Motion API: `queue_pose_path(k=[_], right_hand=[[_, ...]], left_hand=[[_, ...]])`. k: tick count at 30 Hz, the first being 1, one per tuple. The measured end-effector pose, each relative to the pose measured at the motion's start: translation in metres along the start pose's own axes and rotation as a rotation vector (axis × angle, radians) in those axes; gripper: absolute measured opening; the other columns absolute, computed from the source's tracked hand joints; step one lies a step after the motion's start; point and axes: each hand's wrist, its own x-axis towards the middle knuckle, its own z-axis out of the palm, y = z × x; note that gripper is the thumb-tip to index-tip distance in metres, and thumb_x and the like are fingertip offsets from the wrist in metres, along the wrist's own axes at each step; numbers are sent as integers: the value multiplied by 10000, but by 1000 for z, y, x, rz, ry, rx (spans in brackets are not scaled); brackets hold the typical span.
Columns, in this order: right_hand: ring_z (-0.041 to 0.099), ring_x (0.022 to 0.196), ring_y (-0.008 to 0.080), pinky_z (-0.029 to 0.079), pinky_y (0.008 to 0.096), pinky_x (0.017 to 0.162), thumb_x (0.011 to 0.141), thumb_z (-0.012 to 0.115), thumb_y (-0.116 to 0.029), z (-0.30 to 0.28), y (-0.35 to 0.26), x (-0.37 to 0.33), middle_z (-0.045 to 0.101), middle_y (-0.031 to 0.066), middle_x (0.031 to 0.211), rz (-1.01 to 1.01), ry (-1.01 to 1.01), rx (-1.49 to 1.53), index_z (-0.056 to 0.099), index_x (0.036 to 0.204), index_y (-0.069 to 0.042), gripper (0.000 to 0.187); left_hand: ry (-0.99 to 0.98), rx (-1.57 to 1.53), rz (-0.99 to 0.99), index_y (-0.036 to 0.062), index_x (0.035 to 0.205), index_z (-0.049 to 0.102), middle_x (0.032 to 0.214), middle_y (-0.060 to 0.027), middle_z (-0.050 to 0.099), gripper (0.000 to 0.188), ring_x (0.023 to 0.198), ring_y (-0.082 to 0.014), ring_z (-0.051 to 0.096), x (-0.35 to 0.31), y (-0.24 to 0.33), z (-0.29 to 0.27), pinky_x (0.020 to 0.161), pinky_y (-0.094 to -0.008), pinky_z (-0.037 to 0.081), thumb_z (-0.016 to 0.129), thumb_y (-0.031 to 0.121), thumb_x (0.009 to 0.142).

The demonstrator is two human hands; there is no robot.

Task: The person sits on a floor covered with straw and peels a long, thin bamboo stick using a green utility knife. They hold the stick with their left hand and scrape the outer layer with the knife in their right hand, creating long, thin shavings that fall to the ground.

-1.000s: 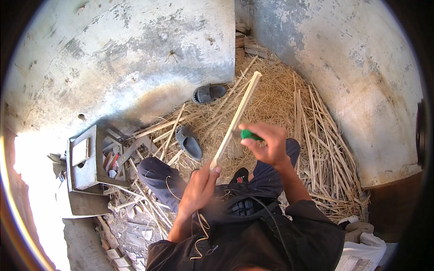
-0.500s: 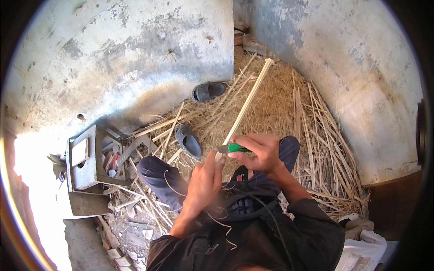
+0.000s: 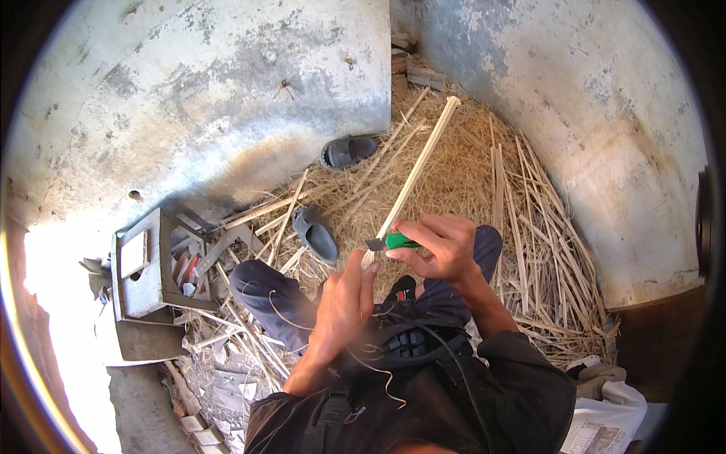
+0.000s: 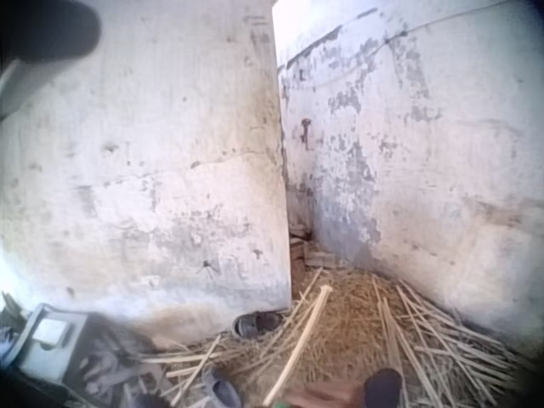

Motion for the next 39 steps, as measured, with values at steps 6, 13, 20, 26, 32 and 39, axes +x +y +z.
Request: queue_pose_path(k=[6, 13, 20, 26, 32, 39], right_hand=[[504, 489, 168, 385, 331, 470, 850, 831, -521, 4, 4, -7, 507, -26, 606, -22, 41, -52, 827, 1027, -173, 390], [499, 491, 156, 381, 326, 470, 851, 825, -532, 1, 4, -5, 511, -36, 607, -38, 42, -64, 834, 1055, -177, 409], [481, 483, 154, 372, 325, 465, 853, 826, -539, -2, 4, -6, 501, -33, 601, -31, 49, -84, 835, 1059, -175, 418], [462, 475, 154, 361, 325, 461, 846, 833, -541, -2, 6, -6, 489, -35, 595, -36, 79, -86, 838, 1054, -173, 423], [458, 479, 147, 358, 319, 462, 837, 841, -541, -8, 7, -5, 481, -40, 594, -57, 68, -123, 837, 1053, -172, 428], [462, 488, 142, 354, 318, 465, 840, 844, -534, -9, 7, -7, 480, -43, 594, -79, 70, -121, 838, 1062, -173, 424]], left_hand=[[-2, -13, -9, -131, 1263, 591, 710, -282, 639, 323, 654, -480, 671, -2, -1, 1, 621, -519, 489, 609, 131, 1074], [-19, -4, -38, -131, 1269, 600, 680, -268, 618, 341, 654, -491, 644, -4, 4, -2, 646, -529, 475, 615, 149, 1075], [-30, 19, -45, -127, 1297, 597, 712, -248, 651, 378, 685, -471, 652, -7, 7, -4, 684, -530, 484, 628, 179, 1077], [31, -17, 50, -6, 1172, 550, 654, -283, 605, 179, 665, -541, 626, -5, 4, -1, 571, -562, 454, 613, 129, 1073], [1, -37, 23, -24, 1129, 547, 647, -279, 600, 181, 651, -531, 625, -6, 5, -1, 569, -559, 450, 623, 130, 1071], [8, -49, 42, -26, 1096, 546, 665, -287, 605, 180, 673, -530, 624, -9, 6, -1, 585, -564, 447, 613, 140, 1079]])
